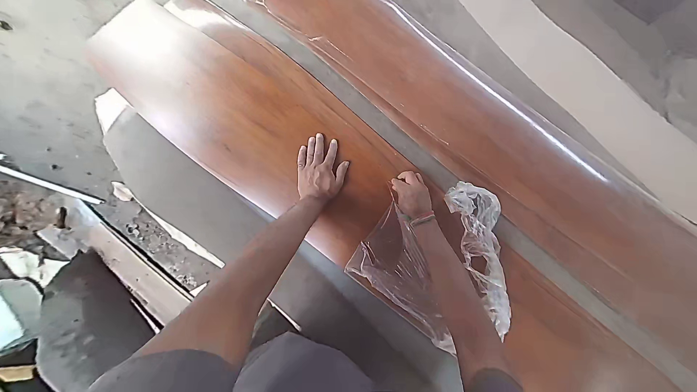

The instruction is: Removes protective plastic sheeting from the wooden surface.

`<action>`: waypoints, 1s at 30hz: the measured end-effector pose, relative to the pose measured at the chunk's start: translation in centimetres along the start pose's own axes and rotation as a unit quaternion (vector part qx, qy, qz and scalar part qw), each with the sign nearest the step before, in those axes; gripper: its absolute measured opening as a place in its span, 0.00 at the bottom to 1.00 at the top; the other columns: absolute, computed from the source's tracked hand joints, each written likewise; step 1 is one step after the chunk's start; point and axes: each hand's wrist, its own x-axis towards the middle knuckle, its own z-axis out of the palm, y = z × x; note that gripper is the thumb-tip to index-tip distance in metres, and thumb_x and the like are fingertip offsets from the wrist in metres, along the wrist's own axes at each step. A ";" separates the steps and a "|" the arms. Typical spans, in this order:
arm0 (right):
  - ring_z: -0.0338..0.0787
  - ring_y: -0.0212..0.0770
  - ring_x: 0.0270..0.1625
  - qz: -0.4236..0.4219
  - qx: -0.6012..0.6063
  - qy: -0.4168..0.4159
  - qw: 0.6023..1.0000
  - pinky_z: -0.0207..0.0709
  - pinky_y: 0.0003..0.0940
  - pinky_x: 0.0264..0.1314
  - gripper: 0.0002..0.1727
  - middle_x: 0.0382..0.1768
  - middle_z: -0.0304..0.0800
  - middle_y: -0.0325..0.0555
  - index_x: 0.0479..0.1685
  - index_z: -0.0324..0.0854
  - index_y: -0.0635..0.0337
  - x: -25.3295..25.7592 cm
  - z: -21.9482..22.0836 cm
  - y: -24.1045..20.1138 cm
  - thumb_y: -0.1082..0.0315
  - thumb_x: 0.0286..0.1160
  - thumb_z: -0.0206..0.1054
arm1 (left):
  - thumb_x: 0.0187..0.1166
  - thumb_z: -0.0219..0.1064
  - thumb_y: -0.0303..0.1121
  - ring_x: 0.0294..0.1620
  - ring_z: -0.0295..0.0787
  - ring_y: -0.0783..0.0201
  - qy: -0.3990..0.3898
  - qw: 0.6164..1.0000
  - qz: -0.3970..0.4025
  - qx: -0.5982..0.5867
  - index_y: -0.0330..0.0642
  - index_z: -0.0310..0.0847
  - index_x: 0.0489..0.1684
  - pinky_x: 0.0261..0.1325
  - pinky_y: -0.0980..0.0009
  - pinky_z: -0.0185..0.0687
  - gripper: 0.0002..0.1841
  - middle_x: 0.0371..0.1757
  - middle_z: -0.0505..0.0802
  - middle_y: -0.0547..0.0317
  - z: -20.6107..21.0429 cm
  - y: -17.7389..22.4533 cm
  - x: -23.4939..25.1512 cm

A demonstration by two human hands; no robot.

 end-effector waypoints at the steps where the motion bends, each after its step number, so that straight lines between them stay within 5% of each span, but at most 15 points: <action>1: 0.91 0.53 0.59 -0.022 0.000 0.015 1.000 0.85 0.43 0.64 0.14 0.54 0.93 0.51 0.51 0.96 0.53 0.1 0.3 0.4 0.69 0.80 0.63 | 0.84 0.33 0.69 0.98 0.42 0.53 0.001 1.000 0.001 -0.001 0.62 0.57 0.94 0.96 0.46 0.31 0.41 0.97 0.52 0.53 0.0 0.0 -0.1; 6: 0.92 0.55 0.51 -0.112 -0.090 0.098 0.985 0.88 0.45 0.50 0.10 0.45 0.93 0.52 0.37 0.91 0.60 0.9 2.1 1.4 0.73 0.76 0.62 | 0.83 0.33 0.70 0.98 0.39 0.54 -0.009 1.000 -0.001 -0.003 0.63 0.54 0.95 0.96 0.47 0.29 0.41 0.98 0.51 0.55 0.0 0.0 -0.2; 12: 0.87 0.61 0.61 -0.070 -0.073 -0.035 0.994 0.80 0.56 0.61 0.12 0.50 0.90 0.58 0.44 0.88 0.63 0.5 0.2 0.4 0.70 0.79 0.58 | 0.85 0.33 0.68 0.98 0.38 0.54 -0.007 1.000 0.003 -0.008 0.62 0.54 0.95 0.97 0.47 0.29 0.40 0.98 0.51 0.54 -0.1 0.0 -0.3; 16: 0.93 0.45 0.55 0.014 0.178 0.066 0.982 0.87 0.43 0.63 0.13 0.51 0.93 0.53 0.55 0.88 0.64 0.5 -1.0 1.3 0.68 0.83 0.63 | 0.85 0.33 0.68 0.98 0.39 0.54 -0.009 1.000 0.000 -0.008 0.61 0.55 0.95 0.96 0.47 0.29 0.40 0.98 0.51 0.54 -0.1 0.1 -0.2; 18: 0.92 0.50 0.59 -0.022 0.151 0.053 0.987 0.86 0.46 0.64 0.16 0.57 0.92 0.55 0.62 0.89 0.62 0.5 -0.9 1.9 0.66 0.80 0.68 | 0.85 0.33 0.68 0.98 0.38 0.54 -0.010 1.000 0.003 -0.007 0.61 0.54 0.95 0.96 0.46 0.29 0.40 0.98 0.50 0.54 0.0 0.0 -0.2; 21: 0.91 0.57 0.57 -0.082 0.018 0.030 0.996 0.86 0.49 0.60 0.11 0.55 0.92 0.54 0.51 0.96 0.56 0.5 0.3 1.7 0.64 0.76 0.72 | 0.85 0.33 0.68 0.98 0.39 0.53 -0.004 1.000 0.008 -0.008 0.61 0.55 0.95 0.96 0.47 0.30 0.40 0.98 0.51 0.53 0.0 -0.1 -0.2; 25: 0.91 0.54 0.50 -0.110 -0.033 0.114 0.987 0.86 0.45 0.55 0.11 0.44 0.93 0.52 0.38 0.94 0.57 0.5 2.2 1.5 0.75 0.74 0.65 | 0.85 0.33 0.68 0.98 0.38 0.53 -0.006 1.000 0.008 -0.011 0.60 0.55 0.95 0.96 0.46 0.29 0.40 0.98 0.51 0.53 0.0 0.0 -0.3; 30: 0.90 0.57 0.50 -0.121 -0.120 0.087 0.981 0.85 0.47 0.49 0.09 0.41 0.90 0.56 0.35 0.87 0.62 0.9 2.0 0.8 0.73 0.77 0.61 | 0.86 0.34 0.67 0.98 0.36 0.54 -0.014 1.000 0.010 -0.011 0.59 0.53 0.96 0.97 0.47 0.27 0.40 0.98 0.49 0.53 -0.3 -0.1 -0.3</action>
